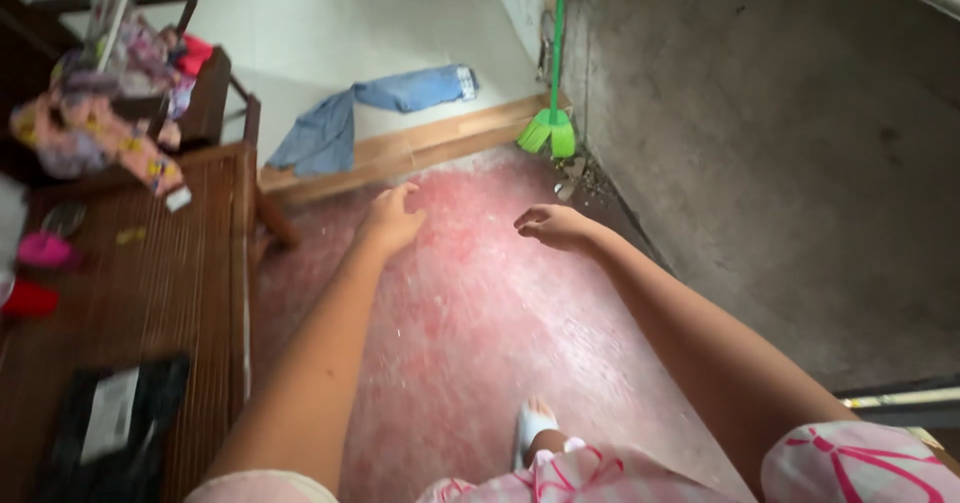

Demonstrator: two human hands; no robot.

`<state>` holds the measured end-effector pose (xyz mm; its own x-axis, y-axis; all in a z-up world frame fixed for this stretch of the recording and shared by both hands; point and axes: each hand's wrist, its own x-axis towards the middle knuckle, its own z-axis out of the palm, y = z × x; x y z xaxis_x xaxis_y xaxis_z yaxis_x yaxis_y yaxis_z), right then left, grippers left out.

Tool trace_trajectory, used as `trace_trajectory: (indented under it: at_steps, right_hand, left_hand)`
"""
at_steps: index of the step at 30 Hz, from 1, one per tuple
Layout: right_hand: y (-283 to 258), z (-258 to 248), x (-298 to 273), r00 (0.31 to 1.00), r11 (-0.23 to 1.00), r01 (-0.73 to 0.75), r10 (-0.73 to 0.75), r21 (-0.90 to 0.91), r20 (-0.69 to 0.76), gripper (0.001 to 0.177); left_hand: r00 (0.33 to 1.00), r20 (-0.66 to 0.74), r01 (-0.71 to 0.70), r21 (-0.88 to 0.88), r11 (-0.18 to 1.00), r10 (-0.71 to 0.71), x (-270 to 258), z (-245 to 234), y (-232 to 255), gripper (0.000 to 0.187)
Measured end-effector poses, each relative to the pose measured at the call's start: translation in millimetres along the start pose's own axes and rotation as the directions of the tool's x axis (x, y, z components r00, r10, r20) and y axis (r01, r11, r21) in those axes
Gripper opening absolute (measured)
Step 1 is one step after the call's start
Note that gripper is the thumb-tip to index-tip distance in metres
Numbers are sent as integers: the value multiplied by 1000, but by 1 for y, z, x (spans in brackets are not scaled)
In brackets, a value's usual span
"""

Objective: Sweeping dust and debris into a dustpan on a balcony.

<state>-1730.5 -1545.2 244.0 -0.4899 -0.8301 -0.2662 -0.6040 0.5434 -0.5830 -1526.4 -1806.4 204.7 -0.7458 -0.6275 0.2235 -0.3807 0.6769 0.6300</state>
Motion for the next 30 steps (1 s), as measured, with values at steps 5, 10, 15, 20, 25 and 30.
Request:
trace_trajectory:
  at_steps: [5, 10, 15, 20, 25, 30]
  right_hand:
    - [6, -51, 110, 999, 999, 38, -37, 11, -29, 38]
    - [27, -111, 220, 998, 990, 31, -25, 135, -51, 37]
    - [39, -182, 318, 997, 1000, 31, -31, -1, -71, 35]
    - [44, -223, 402, 999, 999, -4, 7, 53, -48, 37]
    - [72, -256, 508, 998, 1000, -7, 6, -22, -59, 39]
    - [78, -300, 587, 979, 993, -77, 92, 85, -183, 40]
  left_hand:
    - [998, 14, -56, -5, 998, 56, 126, 28, -9, 56]
    - [993, 119, 3, 103, 995, -15, 247, 28, 25, 59]
    - [985, 172, 11, 108, 994, -30, 362, 18, 57, 59]
    - [979, 202, 24, 52, 998, -34, 462, 34, 54, 61]
    - [968, 220, -123, -11, 992, 122, 591, 79, 9, 58]
    - [948, 294, -130, 2, 991, 124, 704, 75, 23, 59]
